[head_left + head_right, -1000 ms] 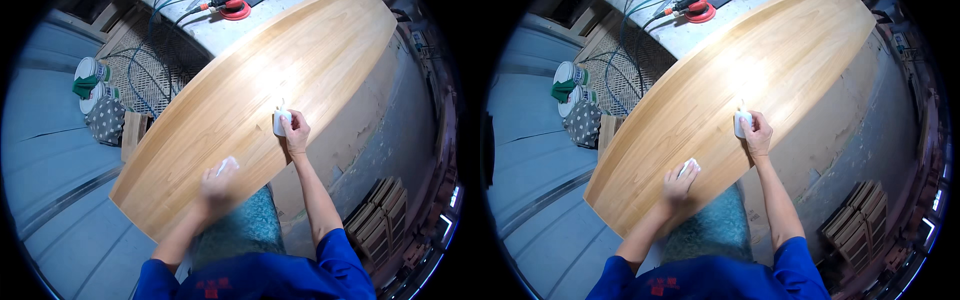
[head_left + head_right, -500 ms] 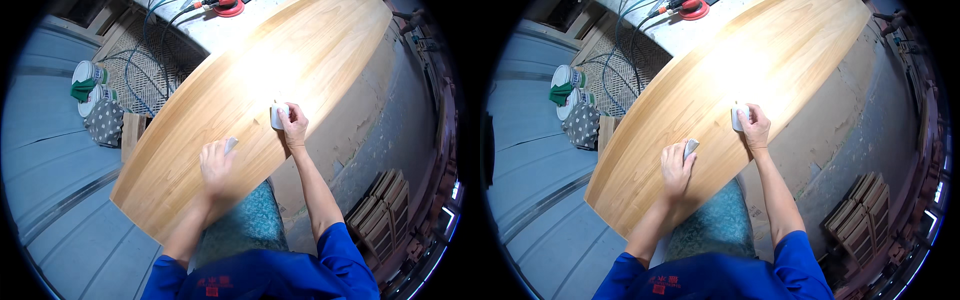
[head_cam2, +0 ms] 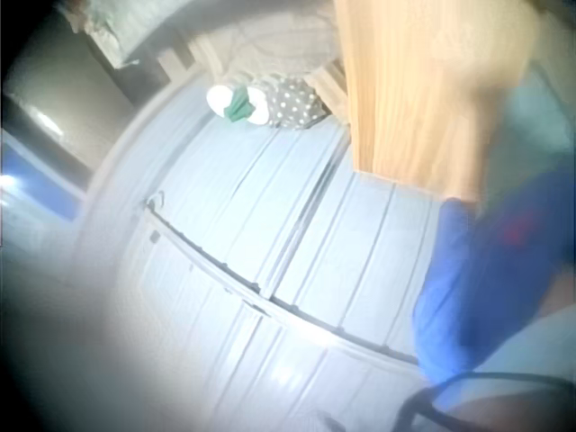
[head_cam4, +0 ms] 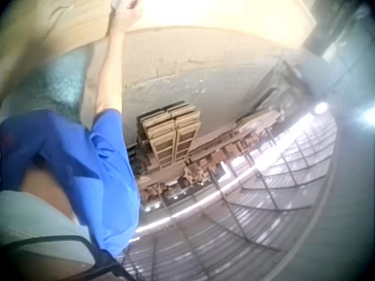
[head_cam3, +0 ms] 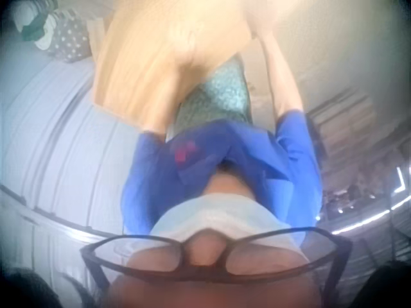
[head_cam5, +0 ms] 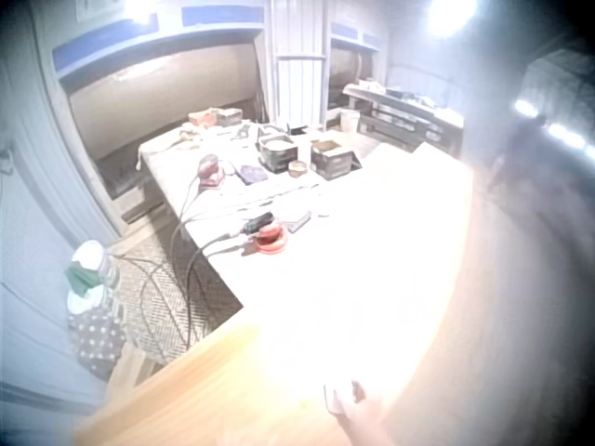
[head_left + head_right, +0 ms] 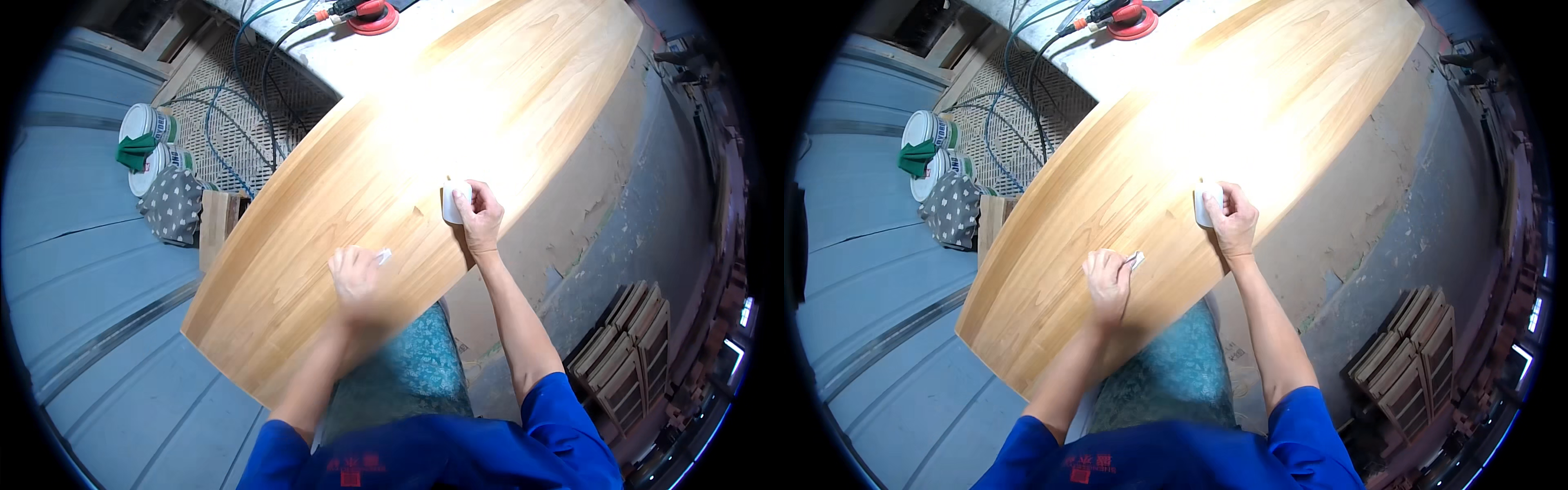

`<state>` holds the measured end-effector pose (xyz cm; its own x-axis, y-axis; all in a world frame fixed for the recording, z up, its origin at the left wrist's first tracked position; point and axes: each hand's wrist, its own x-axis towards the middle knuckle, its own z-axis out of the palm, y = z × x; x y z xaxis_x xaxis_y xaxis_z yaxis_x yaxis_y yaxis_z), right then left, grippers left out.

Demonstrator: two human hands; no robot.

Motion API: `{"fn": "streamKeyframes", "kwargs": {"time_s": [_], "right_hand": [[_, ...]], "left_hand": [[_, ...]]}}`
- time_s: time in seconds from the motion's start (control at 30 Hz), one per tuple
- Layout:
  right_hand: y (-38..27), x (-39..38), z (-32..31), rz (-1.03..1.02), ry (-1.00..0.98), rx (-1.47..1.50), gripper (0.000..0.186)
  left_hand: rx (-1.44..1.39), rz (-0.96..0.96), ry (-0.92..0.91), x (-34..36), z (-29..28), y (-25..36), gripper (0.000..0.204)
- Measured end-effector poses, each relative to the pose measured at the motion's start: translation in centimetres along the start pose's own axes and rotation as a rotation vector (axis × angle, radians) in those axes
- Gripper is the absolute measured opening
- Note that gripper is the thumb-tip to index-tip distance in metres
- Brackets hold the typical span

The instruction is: The person uses a hand tool to scrape and smooth the surface of a large wooden board. They then apply a white liquid from a bottle onto the board and spread it with a cloth. Finally, the person removes a large piece of cardboard from the floor.

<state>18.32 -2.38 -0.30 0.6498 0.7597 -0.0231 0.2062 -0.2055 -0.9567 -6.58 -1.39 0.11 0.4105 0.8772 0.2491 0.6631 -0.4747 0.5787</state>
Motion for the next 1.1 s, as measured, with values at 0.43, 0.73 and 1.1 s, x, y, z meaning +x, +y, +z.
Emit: {"fn": "streamKeyframes", "kwargs": {"time_s": [0.43, 0.73, 1.1], "right_hand": [[1.0, 0.1, -0.2, -0.032, -0.012, 0.029, 0.023], [0.8, 0.1, -0.2, -0.033, -0.038, 0.071, 0.023], [-4.2, -6.3, -1.3, 0.317, -0.485, -0.172, 0.030]], "left_hand": [[-0.037, -0.034, 0.070, 0.6, 0.8, 1.2, 0.007], [-0.017, 0.024, -0.014, -1.9, -3.0, -1.5, 0.011], [-0.056, 0.018, 0.035, -2.0, -3.3, -1.3, 0.013]]}}
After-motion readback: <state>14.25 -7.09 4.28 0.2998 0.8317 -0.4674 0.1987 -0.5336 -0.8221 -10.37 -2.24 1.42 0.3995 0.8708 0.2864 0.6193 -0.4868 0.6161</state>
